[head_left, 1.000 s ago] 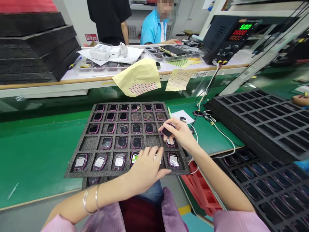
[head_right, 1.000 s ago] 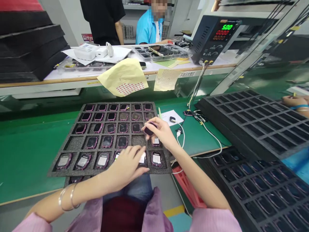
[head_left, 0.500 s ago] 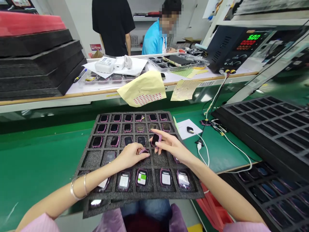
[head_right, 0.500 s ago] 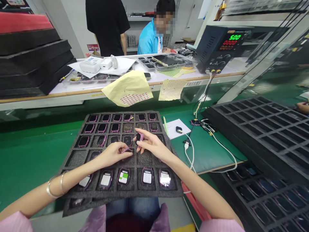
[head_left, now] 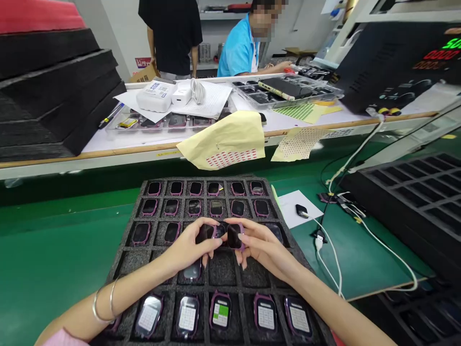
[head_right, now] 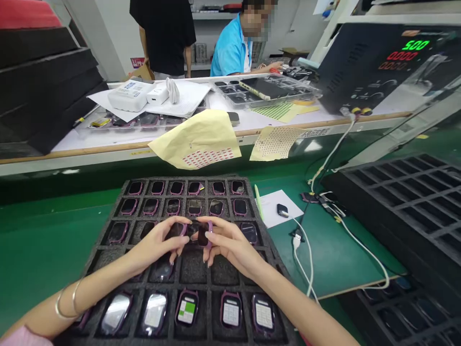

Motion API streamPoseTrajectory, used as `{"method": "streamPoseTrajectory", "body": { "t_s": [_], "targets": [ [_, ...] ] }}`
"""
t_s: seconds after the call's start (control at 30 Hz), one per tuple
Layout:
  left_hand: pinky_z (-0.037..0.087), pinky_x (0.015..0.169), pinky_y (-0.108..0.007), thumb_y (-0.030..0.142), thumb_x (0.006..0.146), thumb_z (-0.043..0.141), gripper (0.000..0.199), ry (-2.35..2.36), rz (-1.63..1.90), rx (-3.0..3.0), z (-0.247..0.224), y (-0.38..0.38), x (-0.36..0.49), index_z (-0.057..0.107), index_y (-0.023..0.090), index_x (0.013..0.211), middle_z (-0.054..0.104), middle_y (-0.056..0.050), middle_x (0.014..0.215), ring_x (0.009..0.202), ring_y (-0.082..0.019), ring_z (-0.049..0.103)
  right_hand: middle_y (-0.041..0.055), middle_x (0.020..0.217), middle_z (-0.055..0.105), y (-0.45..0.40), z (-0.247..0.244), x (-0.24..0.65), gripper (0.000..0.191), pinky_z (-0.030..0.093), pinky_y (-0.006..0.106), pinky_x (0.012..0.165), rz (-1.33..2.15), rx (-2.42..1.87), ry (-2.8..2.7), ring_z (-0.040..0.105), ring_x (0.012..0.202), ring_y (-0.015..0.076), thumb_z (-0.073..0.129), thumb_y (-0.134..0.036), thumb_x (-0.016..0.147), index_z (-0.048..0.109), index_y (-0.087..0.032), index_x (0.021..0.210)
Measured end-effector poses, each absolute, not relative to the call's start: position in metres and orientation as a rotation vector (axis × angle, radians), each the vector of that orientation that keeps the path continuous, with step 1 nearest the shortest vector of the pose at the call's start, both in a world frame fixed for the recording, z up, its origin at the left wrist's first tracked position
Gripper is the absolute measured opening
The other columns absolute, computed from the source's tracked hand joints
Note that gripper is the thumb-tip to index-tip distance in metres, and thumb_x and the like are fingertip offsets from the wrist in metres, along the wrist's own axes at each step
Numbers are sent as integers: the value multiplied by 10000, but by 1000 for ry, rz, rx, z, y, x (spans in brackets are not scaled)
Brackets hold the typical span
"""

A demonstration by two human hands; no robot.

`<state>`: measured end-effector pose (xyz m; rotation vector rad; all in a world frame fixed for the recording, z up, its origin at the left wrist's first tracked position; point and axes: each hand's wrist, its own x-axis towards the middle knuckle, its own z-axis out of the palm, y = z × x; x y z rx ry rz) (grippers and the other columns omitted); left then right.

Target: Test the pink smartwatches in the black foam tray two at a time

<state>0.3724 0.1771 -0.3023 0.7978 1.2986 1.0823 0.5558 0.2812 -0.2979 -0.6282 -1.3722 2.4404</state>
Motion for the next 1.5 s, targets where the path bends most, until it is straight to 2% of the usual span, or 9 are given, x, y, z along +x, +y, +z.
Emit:
{"method": "streamPoseTrajectory", "body": {
  "t_s": [0.1,0.2,0.27,0.37,0.43,0.53,0.7,0.97,1.5],
  "targets": [
    [385,475,-206,172,765,594,264,1440,1073,966,-304,175,371,549,185,1025,543,62,654,440,-68,450,106,1051,670,281,-304,554,458,505,226,508,2446,-618,-1349,611,621,124,713,-283,814,589,-215,1250],
    [461,678,-247,84,722,564,244,1486,1122,1162,-303,173,370,583,187,942,604,9,840,715,-130,571,96,1050,659,280,-308,555,460,491,220,513,2451,-604,-1361,604,634,122,709,-265,819,595,-225,1263],
    [460,823,-292,95,742,575,277,1495,1144,1242,-304,172,370,590,188,1003,639,-20,939,893,-178,590,87,1012,657,279,-310,556,460,487,217,514,2454,-604,-1371,604,638,124,701,-264,830,592,-226,1276],
    [454,913,-355,213,785,641,445,1494,1144,1260,-309,169,370,543,194,1219,652,-72,1124,993,-222,604,53,873,645,278,-311,556,466,480,212,499,2424,-619,-1391,596,626,128,700,-277,837,588,-227,1287],
    [449,946,-387,280,804,649,554,1502,1137,1264,-313,169,371,479,196,1324,614,-103,1248,1059,-246,596,56,884,646,278,-311,556,470,482,215,492,2384,-631,-1423,594,621,129,704,-287,835,590,-231,1288],
    [420,1006,-412,261,830,608,561,1538,1134,1327,-316,168,373,440,195,1361,551,-111,1351,1168,-260,549,78,982,661,278,-311,556,456,497,225,505,2309,-639,-1500,604,620,127,713,-282,827,606,-230,1267],
    [385,1057,-399,153,808,571,500,1558,1111,1418,-315,168,375,480,187,1298,588,-98,1312,1215,-249,536,35,786,671,278,-314,558,414,527,247,566,2227,-619,-1626,624,578,132,705,-244,834,629,-194,1238],
    [422,1010,-359,165,817,561,454,1520,1046,1513,-311,165,374,479,168,1264,627,-91,1226,1141,-225,580,22,740,663,278,-315,561,405,525,239,565,2215,-550,-1740,644,535,131,675,-255,857,620,-175,1250],
    [392,1045,-390,183,840,539,438,1553,1015,1586,-316,163,374,459,165,1271,583,-118,1302,1200,-235,545,82,908,692,278,-315,561,407,520,222,487,2219,-585,-1678,616,513,111,697,-255,833,639,-159,1224]
  ]
}}
